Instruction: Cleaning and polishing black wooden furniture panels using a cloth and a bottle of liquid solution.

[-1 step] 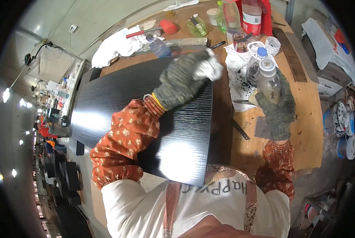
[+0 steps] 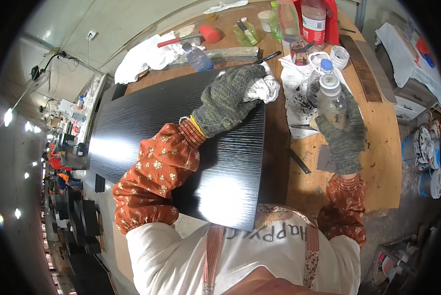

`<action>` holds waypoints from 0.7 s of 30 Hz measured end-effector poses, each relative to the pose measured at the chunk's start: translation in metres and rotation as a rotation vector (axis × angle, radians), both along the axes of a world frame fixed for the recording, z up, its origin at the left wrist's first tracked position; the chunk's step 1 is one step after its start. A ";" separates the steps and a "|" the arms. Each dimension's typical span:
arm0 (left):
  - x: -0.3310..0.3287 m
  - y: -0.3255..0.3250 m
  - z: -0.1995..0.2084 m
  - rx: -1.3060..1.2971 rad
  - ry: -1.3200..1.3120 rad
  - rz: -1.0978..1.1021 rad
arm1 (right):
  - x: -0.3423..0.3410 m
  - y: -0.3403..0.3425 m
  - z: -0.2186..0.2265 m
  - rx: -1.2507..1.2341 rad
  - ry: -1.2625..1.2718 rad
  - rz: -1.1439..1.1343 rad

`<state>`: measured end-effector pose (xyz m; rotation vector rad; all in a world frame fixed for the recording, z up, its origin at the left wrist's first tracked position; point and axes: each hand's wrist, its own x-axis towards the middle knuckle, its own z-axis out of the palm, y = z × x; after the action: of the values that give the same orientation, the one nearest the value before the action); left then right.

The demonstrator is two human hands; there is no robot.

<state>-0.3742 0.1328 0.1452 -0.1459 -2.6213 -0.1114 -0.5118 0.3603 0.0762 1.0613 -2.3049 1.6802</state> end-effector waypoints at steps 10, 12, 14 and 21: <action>0.032 -0.014 0.007 0.025 -0.135 0.174 | 0.004 -0.012 0.013 0.077 0.241 0.074; 0.048 -0.029 0.004 0.234 -0.026 0.098 | 0.003 -0.015 0.024 0.230 0.465 0.019; 0.095 -0.095 -0.023 0.602 -0.044 0.445 | 0.007 -0.026 0.031 0.210 0.569 0.003; 0.144 -0.080 0.010 0.224 -0.035 0.972 | -0.012 -0.077 0.051 0.505 0.856 0.047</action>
<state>-0.2302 0.0525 0.1555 1.1837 -2.3971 -0.0610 -0.5237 0.2835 0.1273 1.5235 -2.0898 0.4326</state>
